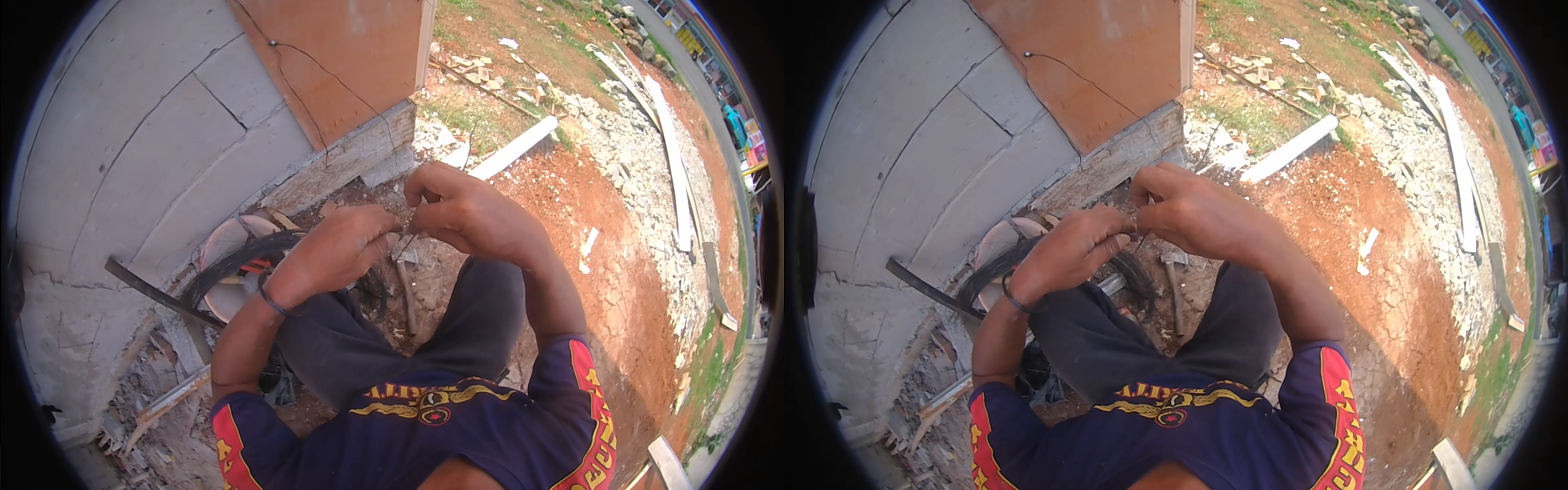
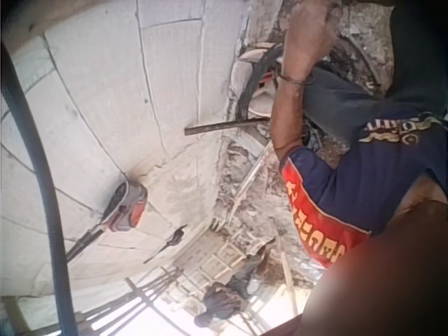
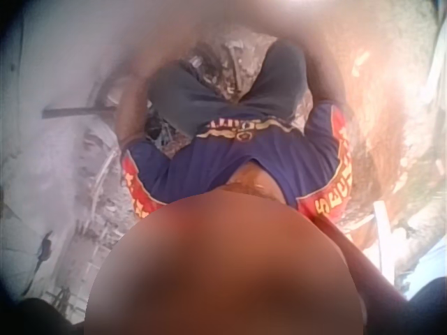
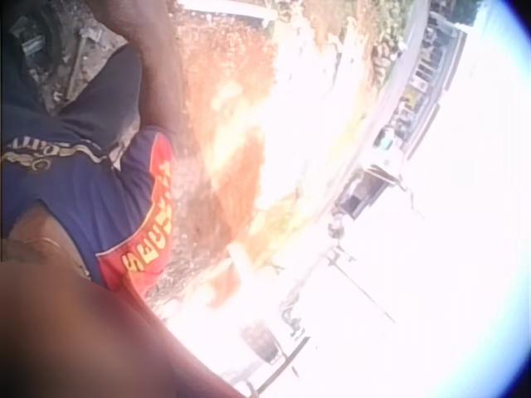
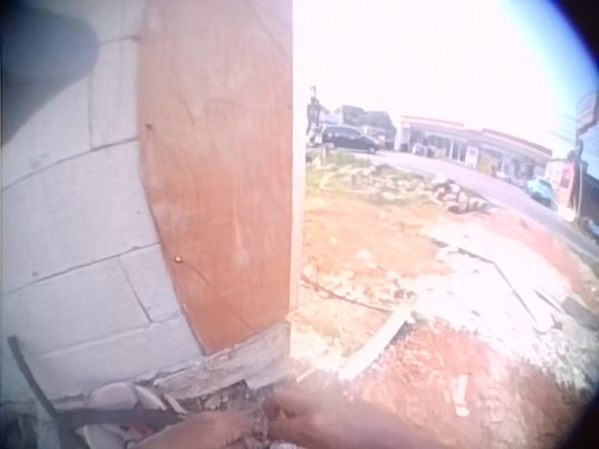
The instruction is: The person sits on the ground and uses a hammer to drive nails into a wall, securing black wires. They repeatedly pick up wire segments, position them against the wall, and hammer nails to fasten them in place.
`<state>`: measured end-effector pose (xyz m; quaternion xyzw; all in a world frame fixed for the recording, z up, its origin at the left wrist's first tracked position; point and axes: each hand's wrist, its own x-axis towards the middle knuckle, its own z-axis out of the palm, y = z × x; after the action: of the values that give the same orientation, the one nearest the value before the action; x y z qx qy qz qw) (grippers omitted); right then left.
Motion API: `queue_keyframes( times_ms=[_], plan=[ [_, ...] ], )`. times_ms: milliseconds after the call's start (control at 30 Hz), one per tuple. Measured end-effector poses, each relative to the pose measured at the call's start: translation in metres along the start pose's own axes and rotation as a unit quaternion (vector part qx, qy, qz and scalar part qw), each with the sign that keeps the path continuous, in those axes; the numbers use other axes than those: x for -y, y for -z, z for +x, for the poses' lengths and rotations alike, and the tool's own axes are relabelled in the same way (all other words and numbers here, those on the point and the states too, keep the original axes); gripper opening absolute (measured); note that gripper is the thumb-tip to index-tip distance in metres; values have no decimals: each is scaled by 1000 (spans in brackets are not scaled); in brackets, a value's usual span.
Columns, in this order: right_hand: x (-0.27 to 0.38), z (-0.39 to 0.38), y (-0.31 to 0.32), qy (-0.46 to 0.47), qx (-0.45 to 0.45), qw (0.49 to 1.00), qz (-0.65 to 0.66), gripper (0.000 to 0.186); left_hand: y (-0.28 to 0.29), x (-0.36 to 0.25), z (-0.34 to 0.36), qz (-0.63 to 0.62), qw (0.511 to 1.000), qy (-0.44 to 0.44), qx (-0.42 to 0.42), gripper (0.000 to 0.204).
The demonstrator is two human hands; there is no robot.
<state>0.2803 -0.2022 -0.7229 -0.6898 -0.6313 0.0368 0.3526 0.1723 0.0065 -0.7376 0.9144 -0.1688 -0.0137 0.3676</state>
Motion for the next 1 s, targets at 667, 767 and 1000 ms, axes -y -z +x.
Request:
queue_keyframes(
  times_ms=[667, 767, 1000],
  plan=[
    [3, -18, -33, -77, -68, 994, -47, 9, -6, -13, -3, -11, 991, 29, -131, 17],
    [13, -21, -32, -79, -12, 990, -119, 9, -13, -5, 1, 49, 985, 23, -164, 17],
    [12, -9, -11, -25, -84, 996, -19, 11, -9, -9, -9, 114, 989, -74, -53, 17]
  ],
)
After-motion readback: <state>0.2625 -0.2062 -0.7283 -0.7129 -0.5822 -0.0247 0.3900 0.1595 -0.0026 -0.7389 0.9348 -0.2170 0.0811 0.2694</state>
